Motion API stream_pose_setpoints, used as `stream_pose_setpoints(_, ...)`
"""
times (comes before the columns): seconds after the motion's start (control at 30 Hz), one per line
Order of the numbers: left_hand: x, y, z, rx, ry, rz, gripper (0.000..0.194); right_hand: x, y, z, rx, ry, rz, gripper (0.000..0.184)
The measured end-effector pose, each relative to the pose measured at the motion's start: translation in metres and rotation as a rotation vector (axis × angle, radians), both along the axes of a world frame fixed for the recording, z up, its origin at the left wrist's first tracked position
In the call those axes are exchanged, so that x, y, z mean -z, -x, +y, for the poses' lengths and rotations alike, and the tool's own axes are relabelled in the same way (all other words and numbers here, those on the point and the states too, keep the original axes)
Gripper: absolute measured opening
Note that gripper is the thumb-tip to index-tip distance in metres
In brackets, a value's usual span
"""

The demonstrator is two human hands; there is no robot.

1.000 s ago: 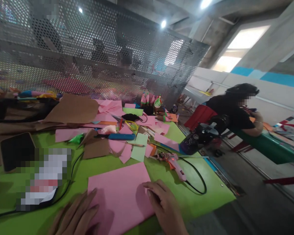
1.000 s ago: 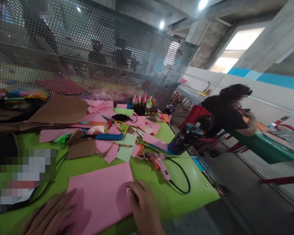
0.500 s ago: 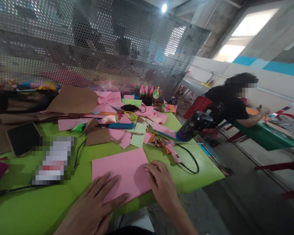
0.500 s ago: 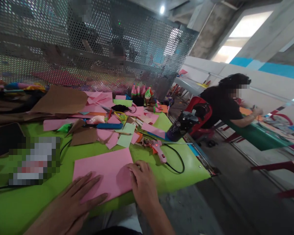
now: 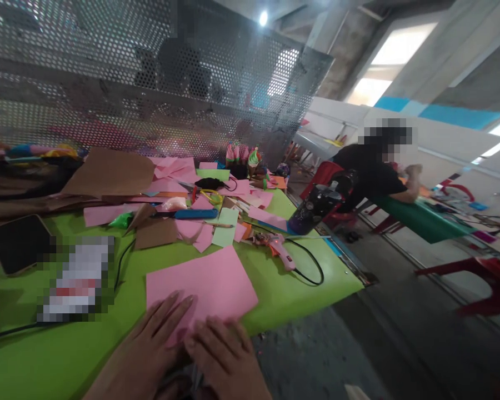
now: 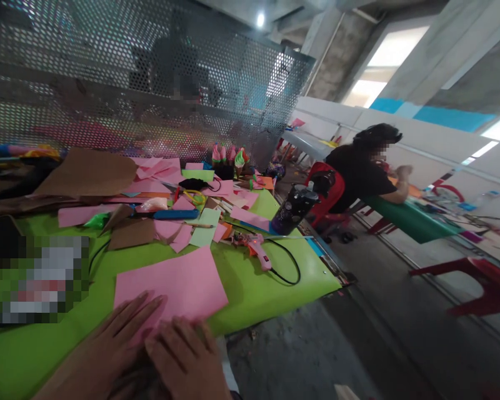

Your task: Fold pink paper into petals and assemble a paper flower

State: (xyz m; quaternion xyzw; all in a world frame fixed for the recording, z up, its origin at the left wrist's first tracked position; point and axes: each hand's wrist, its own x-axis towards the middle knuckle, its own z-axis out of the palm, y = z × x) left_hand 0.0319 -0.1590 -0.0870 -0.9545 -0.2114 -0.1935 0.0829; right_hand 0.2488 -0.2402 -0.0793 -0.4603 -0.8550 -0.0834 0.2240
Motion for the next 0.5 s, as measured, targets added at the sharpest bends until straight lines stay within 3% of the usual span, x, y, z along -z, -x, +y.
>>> stream_pose_setpoints(0.07,0.001,0.000,0.001,0.003,-0.041,0.011,0.068,0.015,0.004,-0.004,0.026,-0.002,-0.034,0.054)
stream_pose_setpoints(0.13,0.000,0.000,0.001,-0.003,-0.059,0.025,0.069,0.020,-0.001,-0.006,0.054,0.049,-0.049,0.057)
stream_pose_setpoints(0.3,-0.006,0.001,0.000,-0.022,-0.044,0.055,0.077,0.002,-0.039,-0.013,0.181,0.220,-0.119,0.066)
stream_pose_setpoints(0.4,-0.006,0.001,-0.002,-0.046,-0.023,0.074,0.081,-0.005,-0.059,-0.016,0.298,0.203,-0.126,0.063)
stream_pose_setpoints(0.5,-0.003,0.002,-0.004,-0.055,-0.034,0.064,0.079,-0.003,-0.069,-0.015,0.309,0.166,-0.148,0.059)
